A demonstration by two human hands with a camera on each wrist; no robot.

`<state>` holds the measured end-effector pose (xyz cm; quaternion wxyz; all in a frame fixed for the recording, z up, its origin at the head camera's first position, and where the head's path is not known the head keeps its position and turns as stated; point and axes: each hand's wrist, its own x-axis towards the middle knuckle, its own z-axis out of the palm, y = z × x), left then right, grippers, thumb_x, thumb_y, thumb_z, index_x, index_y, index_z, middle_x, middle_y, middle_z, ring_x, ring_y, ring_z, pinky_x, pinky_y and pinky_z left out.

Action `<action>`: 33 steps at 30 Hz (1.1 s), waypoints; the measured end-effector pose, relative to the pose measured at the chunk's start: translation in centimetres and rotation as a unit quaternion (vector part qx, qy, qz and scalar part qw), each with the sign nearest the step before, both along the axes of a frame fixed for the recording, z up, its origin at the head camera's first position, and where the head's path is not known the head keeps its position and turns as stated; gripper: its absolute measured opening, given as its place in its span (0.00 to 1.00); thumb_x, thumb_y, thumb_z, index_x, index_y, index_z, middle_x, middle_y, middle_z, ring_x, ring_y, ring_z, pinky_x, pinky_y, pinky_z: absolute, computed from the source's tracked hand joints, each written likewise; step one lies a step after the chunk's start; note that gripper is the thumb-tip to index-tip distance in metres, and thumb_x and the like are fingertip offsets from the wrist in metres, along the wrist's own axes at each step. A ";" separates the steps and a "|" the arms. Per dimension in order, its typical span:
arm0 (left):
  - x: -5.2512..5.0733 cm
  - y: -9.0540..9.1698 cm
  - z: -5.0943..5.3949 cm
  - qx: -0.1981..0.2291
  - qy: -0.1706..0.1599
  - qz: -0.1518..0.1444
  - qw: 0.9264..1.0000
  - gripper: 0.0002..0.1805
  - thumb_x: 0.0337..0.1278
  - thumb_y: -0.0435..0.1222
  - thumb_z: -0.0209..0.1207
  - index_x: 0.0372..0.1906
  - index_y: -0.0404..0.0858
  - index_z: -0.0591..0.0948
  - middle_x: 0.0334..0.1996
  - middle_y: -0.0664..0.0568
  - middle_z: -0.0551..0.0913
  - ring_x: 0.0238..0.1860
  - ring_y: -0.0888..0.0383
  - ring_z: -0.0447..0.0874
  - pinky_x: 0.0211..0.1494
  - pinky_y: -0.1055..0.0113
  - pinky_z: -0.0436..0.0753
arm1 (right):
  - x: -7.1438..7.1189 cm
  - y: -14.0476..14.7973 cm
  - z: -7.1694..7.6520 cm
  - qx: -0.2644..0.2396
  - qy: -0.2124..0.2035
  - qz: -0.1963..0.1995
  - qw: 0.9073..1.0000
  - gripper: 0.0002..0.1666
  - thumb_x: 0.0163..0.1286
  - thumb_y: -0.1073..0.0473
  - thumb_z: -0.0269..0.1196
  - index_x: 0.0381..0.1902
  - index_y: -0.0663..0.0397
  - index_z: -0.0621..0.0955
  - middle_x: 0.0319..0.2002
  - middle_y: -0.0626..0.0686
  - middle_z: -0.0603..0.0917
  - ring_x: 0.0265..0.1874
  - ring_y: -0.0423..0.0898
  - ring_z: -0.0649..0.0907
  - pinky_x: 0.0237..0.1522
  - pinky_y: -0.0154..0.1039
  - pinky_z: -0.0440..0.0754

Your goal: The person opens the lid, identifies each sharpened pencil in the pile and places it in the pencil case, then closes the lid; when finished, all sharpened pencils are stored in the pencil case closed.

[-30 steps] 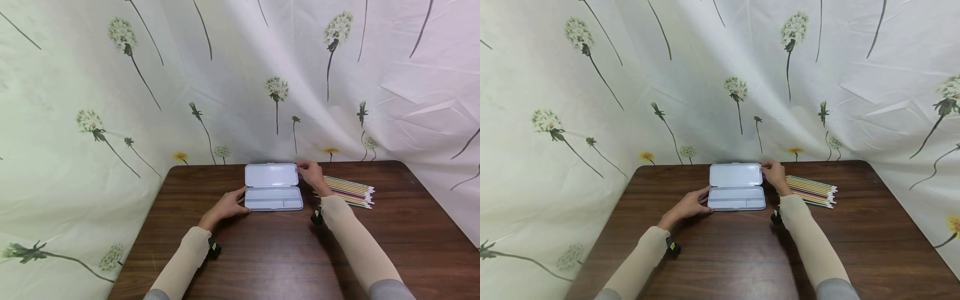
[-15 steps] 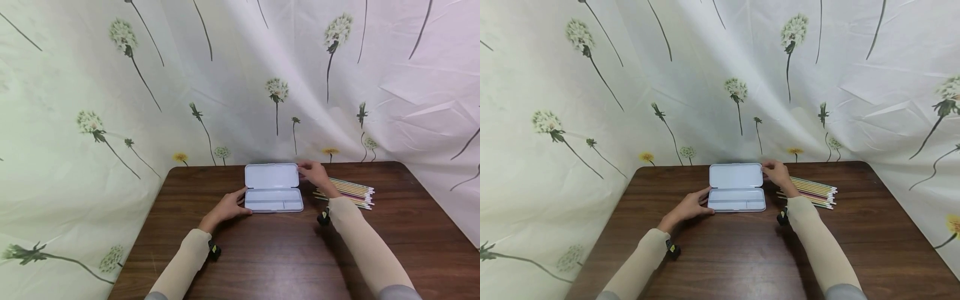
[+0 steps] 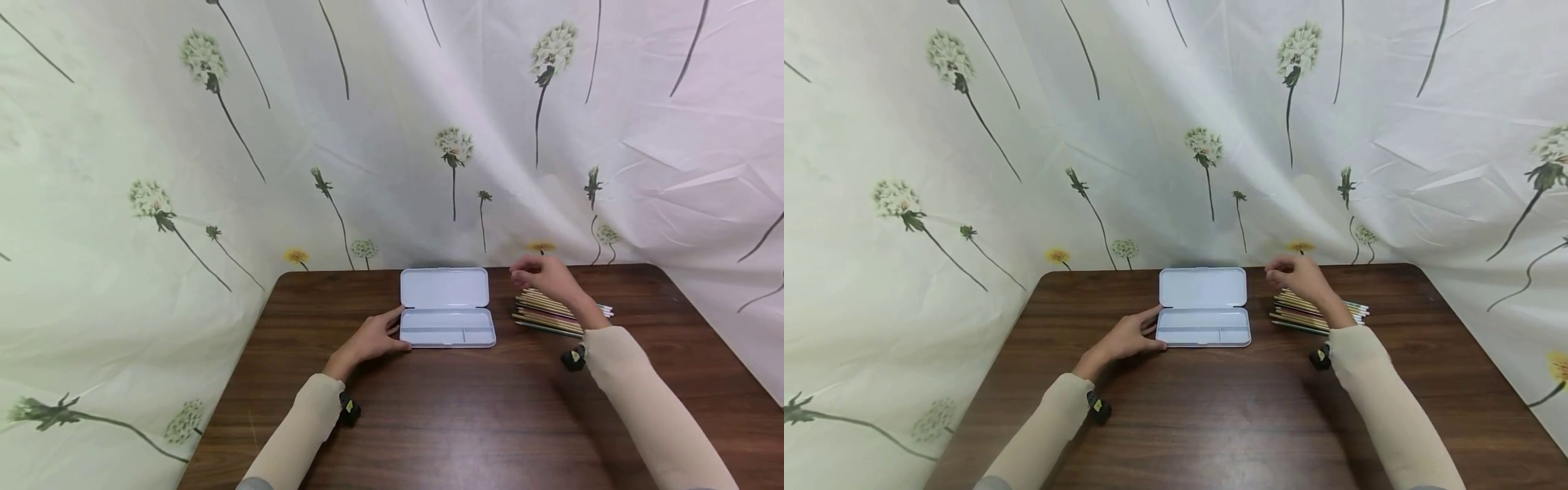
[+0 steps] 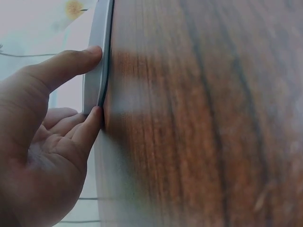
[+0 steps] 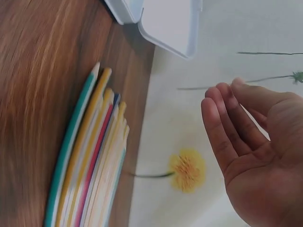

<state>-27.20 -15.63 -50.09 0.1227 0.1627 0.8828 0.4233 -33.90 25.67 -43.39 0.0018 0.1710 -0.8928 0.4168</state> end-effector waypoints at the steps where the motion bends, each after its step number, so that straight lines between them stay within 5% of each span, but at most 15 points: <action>1: 0.0 0.0 0.0 0.000 -0.001 0.000 1.000 0.53 0.59 0.36 0.77 0.85 0.36 0.60 0.82 0.39 0.64 0.75 0.44 0.75 0.76 0.52 0.79 | 0.4 0.5 0.3 0.008 0.005 0.001 1.000 0.11 0.80 0.61 0.64 0.50 0.64 0.88 0.42 0.63 0.92 0.36 0.46 0.90 0.38 0.36 0.90; 15: -0.1 -0.3 -0.3 0.007 -0.004 0.000 1.000 0.54 0.59 0.37 0.77 0.85 0.38 0.60 0.82 0.39 0.64 0.75 0.44 0.75 0.75 0.53 0.80 | 5.8 7.5 2.4 0.112 0.049 -0.036 0.992 0.11 0.76 0.52 0.70 0.48 0.51 0.91 0.44 0.54 0.93 0.35 0.32 0.85 0.36 0.32 0.84; 26: -0.1 -0.3 -0.5 0.014 -0.007 0.005 1.000 0.54 0.58 0.38 0.78 0.85 0.40 0.60 0.83 0.40 0.63 0.75 0.43 0.75 0.75 0.53 0.80 | 8.9 11.6 -1.8 0.090 -0.015 -0.064 0.994 0.13 0.76 0.56 0.69 0.52 0.57 0.90 0.48 0.58 0.93 0.39 0.32 0.85 0.35 0.34 0.86; 33: 0.0 -0.2 -0.5 0.016 -0.003 0.002 1.000 0.54 0.59 0.38 0.77 0.85 0.39 0.59 0.83 0.40 0.63 0.76 0.43 0.75 0.76 0.52 0.79 | 9.7 12.3 -5.0 0.113 -0.003 -0.090 0.990 0.11 0.72 0.57 0.73 0.48 0.54 0.92 0.46 0.55 0.93 0.39 0.25 0.80 0.38 0.28 0.81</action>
